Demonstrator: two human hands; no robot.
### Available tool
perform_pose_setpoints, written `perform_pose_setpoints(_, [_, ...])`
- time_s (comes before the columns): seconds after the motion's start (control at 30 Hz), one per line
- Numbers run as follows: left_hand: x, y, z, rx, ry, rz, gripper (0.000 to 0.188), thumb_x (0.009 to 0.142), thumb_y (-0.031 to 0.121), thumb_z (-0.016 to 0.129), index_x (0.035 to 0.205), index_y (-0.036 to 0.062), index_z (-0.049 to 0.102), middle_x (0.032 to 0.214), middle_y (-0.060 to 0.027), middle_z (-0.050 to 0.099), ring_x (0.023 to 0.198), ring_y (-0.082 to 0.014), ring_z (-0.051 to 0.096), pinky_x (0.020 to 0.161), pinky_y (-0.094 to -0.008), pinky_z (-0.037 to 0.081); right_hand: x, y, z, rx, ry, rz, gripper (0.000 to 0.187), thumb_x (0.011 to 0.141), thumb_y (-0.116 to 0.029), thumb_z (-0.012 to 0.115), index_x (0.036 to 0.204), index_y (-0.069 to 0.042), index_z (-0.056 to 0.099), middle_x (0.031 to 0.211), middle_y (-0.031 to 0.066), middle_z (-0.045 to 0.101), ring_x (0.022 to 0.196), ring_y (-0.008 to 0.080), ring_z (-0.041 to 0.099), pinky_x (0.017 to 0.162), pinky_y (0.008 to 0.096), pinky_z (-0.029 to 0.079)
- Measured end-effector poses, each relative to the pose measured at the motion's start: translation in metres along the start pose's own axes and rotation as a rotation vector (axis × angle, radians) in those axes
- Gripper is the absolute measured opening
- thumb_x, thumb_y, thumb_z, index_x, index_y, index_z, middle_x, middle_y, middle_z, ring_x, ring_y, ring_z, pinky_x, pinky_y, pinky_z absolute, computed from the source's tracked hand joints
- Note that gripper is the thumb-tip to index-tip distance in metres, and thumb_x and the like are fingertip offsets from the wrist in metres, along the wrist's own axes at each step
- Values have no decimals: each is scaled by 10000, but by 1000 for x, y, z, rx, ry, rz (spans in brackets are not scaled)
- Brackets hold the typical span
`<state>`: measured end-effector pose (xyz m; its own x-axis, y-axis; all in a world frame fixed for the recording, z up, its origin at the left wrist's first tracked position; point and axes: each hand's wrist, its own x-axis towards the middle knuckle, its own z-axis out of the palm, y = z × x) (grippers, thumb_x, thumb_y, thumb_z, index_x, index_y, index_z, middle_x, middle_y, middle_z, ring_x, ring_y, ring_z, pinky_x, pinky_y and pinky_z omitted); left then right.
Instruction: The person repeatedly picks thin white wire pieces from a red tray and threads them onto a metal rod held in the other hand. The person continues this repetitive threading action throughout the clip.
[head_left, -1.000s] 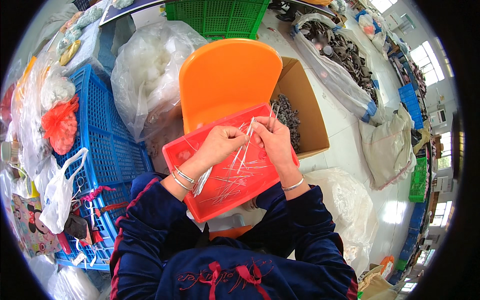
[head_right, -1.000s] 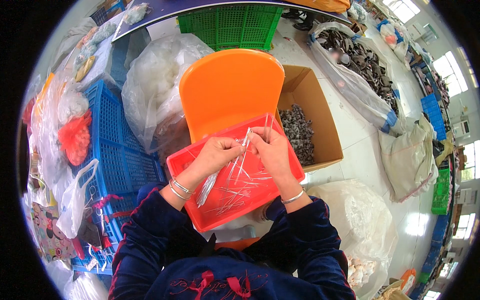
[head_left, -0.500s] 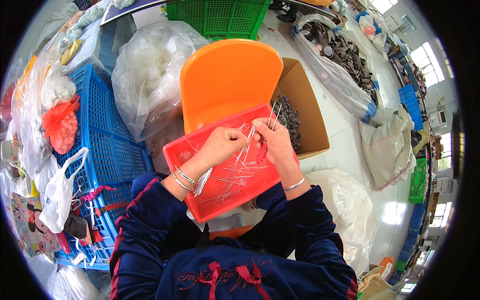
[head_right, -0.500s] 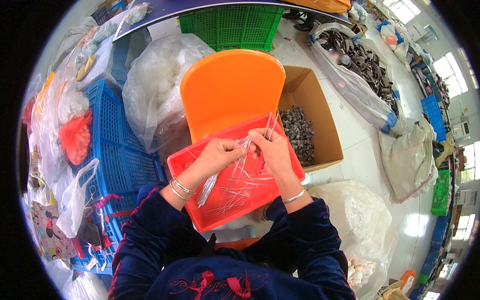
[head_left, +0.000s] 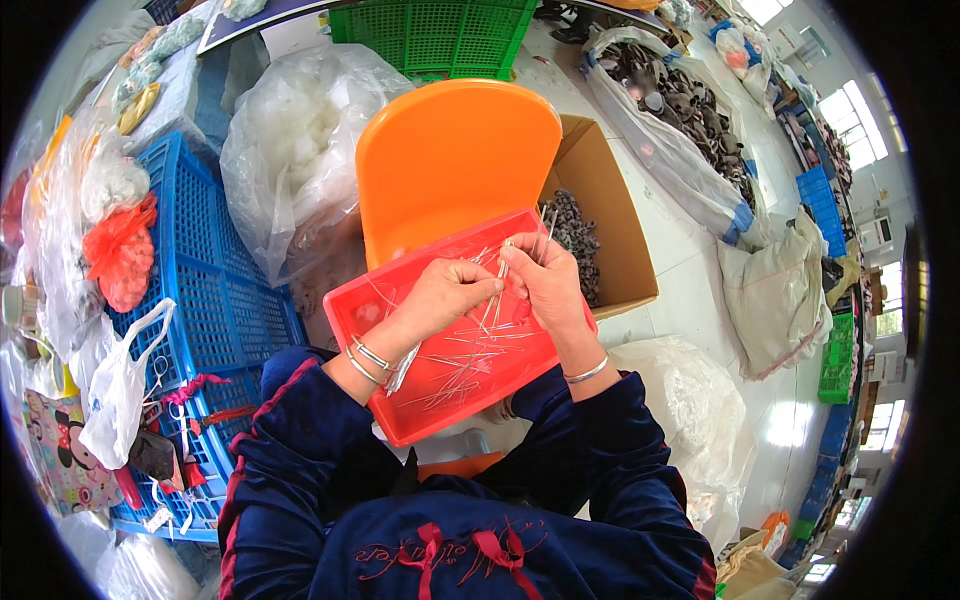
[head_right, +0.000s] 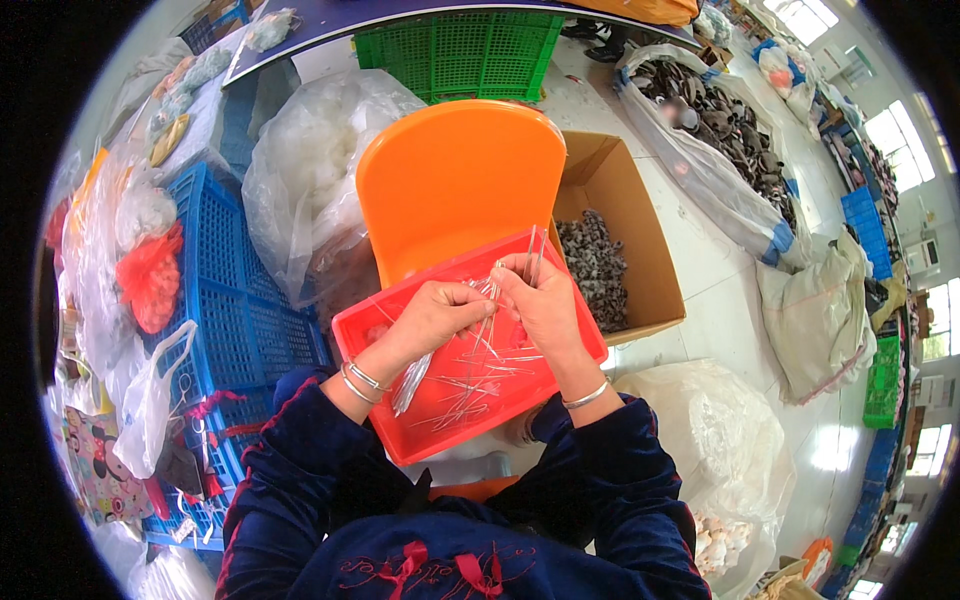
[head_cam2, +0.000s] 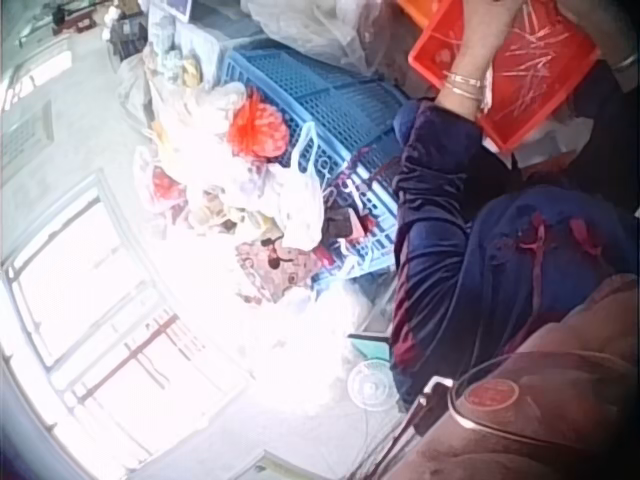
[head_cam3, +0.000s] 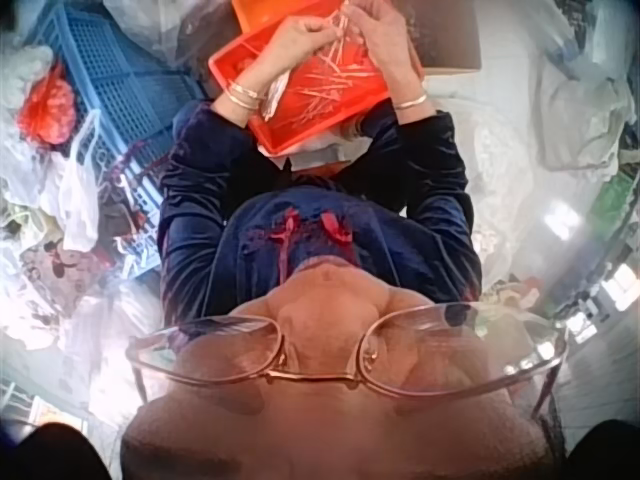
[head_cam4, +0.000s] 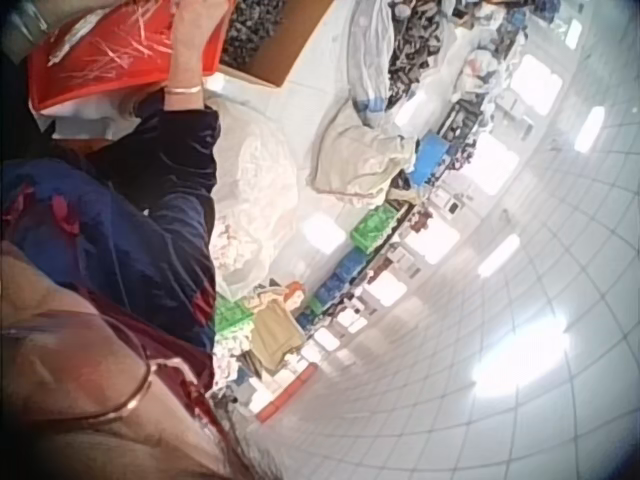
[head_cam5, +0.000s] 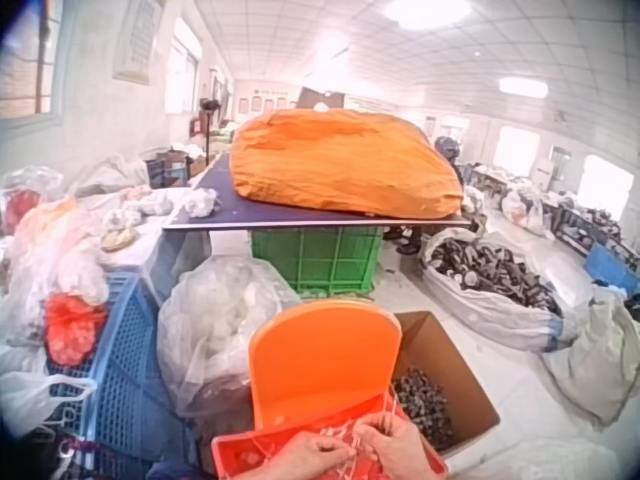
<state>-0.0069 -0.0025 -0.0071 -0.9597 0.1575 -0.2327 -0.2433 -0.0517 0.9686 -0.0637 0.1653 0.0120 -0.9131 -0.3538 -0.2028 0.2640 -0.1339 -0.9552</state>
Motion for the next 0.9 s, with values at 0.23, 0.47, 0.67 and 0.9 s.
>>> perform_pose_setpoints(0.23, [2,-4,1,-47,12,-8,207,873,230,682,818,35,726,629,12,585,585,-59,530,543,-234,450,-4,-6,3,-104,8,-37,192,889,-99,681,1051,-2,648,683,-36,553,541,19,468,475,170,367])
perform_pose_setpoints(0.47, [0,2,-1,-45,6,-65,188,895,207,680,884,26,728,684,19,615,616,-51,548,574,-205,457,1,-5,2,-124,71,-69,146,888,-64,668,1007,15,641,648,-19,547,504,35,454,460,183,360])
perform_pose_setpoints(0.67, [-5,-1,4,-122,-46,-113,180,877,199,709,912,24,733,720,11,648,630,-53,565,585,-199,474,11,-15,-11,33,178,-157,117,890,-38,658,979,28,621,704,18,584,491,47,455,444,197,364])
perform_pose_setpoints(0.9, [-4,-3,11,-227,-63,-151,150,887,171,682,905,28,726,761,3,669,638,-43,560,582,-189,469,14,-14,-17,89,230,-160,130,892,-42,652,989,35,611,730,40,600,503,54,465,444,199,376])
